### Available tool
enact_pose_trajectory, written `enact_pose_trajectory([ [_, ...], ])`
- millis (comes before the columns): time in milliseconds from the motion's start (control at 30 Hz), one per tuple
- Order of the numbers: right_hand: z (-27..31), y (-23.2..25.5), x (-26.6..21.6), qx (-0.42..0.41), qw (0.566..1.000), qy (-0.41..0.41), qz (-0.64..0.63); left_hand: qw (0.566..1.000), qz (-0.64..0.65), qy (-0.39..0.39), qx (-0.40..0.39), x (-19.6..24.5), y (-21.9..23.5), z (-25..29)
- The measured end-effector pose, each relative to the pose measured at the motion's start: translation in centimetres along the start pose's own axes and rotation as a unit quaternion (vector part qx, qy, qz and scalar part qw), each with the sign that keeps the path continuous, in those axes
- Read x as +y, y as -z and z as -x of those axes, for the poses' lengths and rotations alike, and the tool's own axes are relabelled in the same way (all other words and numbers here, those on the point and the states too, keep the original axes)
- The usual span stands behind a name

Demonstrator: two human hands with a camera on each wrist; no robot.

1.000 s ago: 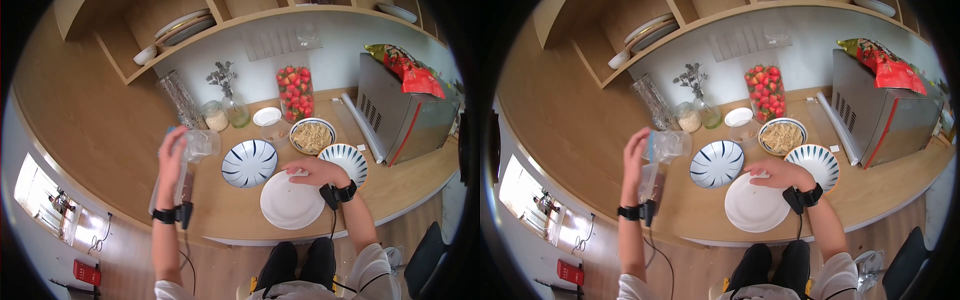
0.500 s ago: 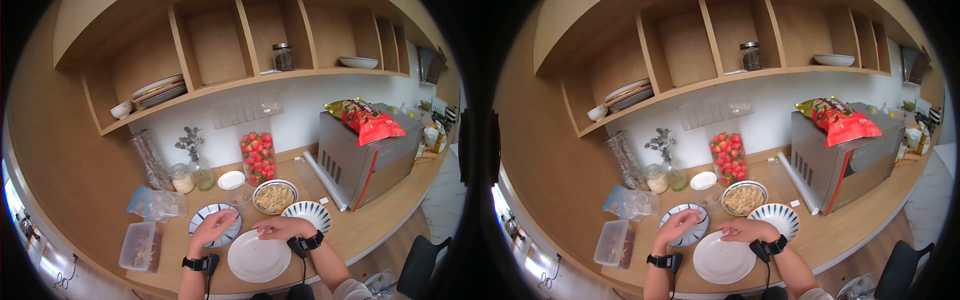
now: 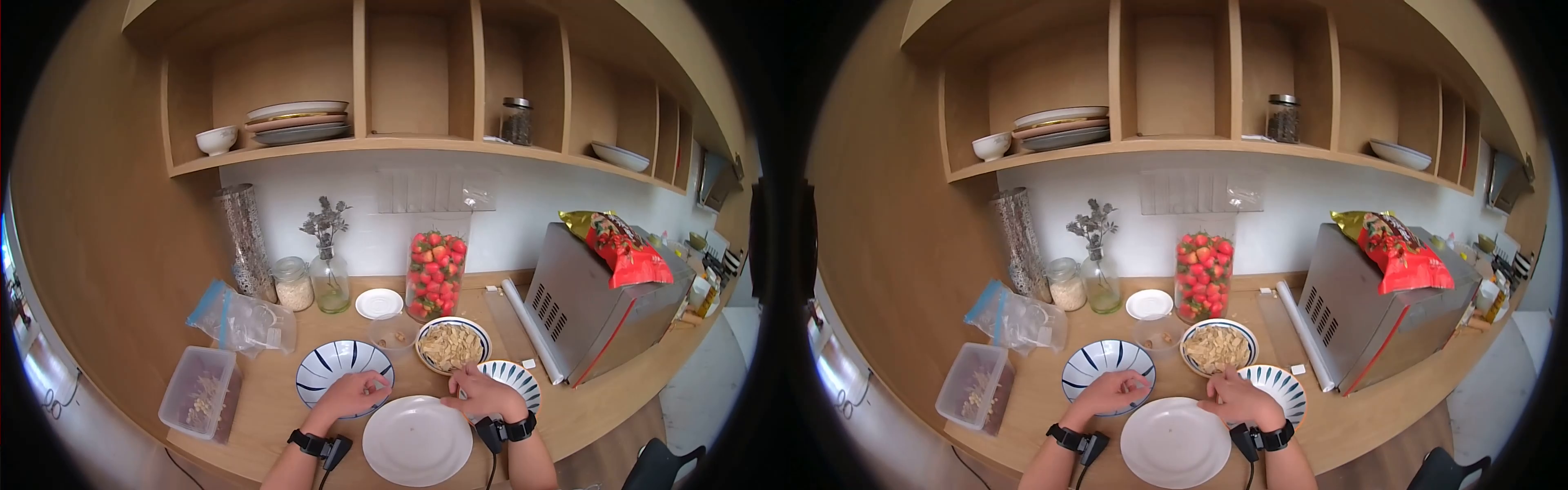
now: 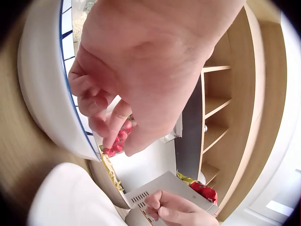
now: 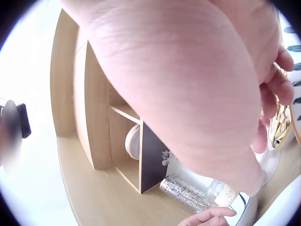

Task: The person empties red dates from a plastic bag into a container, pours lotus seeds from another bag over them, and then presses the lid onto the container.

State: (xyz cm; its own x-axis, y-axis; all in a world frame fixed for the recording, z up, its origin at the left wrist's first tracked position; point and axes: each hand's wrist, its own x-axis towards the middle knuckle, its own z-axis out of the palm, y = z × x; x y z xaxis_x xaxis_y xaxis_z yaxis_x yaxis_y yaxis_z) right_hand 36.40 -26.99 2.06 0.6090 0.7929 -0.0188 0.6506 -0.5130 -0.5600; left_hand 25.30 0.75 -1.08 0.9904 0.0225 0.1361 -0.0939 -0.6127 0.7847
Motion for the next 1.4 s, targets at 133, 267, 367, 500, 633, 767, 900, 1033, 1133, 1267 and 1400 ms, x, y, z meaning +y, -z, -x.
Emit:
enact_pose_trajectory([
  [133, 0.3, 0.3, 0.4, -0.061, 0.998, -0.004, 0.021, 0.997, -0.058, 0.049, -0.021, 0.0, 0.4, 0.3],
  [267, 0.4, 0.5, 0.0, -0.092, 0.995, -0.029, -0.002, 0.994, -0.081, 0.046, -0.055, -1.3, 0.1, 0.6],
  [367, 0.3, 0.4, 0.0, -0.088, 0.996, -0.021, 0.001, 0.99, -0.089, 0.078, -0.077, -0.9, 0.5, 0.8],
  [500, 0.5, 0.5, -0.5, -0.079, 0.997, -0.026, 0.005, 0.991, -0.09, 0.065, -0.079, -0.6, 0.4, 0.7],
  [633, 0.5, 0.2, -0.3, -0.065, 0.998, -0.02, 0.014, 0.99, -0.104, 0.042, -0.088, -0.4, 0.3, 0.7],
  [767, 0.5, 0.3, -0.2, -0.067, 0.998, -0.013, 0.011, 0.987, -0.126, 0.039, -0.097, -0.4, 0.2, 0.7],
  [900, 0.4, 0.4, -0.5, -0.079, 0.997, -0.022, 0.004, 0.986, -0.12, 0.051, -0.105, -0.1, 0.2, 0.6],
  [1033, 0.5, 0.6, -1.1, -0.084, 0.996, -0.033, 0.017, 0.986, -0.114, 0.061, -0.106, -0.2, 0.2, 0.7],
  [1133, 0.5, 0.5, -1.0, -0.073, 0.997, -0.02, 0.022, 0.987, -0.109, 0.059, -0.104, -0.3, 0.2, 0.7],
  [1267, 0.5, 0.4, -0.7, -0.08, 0.996, -0.023, 0.016, 0.985, -0.118, 0.061, -0.108, -0.2, 0.2, 0.7],
  [1400, 0.5, 0.4, -0.7, -0.079, 0.996, -0.019, 0.021, 0.986, -0.119, 0.059, -0.103, -0.6, 0.1, 0.6],
])
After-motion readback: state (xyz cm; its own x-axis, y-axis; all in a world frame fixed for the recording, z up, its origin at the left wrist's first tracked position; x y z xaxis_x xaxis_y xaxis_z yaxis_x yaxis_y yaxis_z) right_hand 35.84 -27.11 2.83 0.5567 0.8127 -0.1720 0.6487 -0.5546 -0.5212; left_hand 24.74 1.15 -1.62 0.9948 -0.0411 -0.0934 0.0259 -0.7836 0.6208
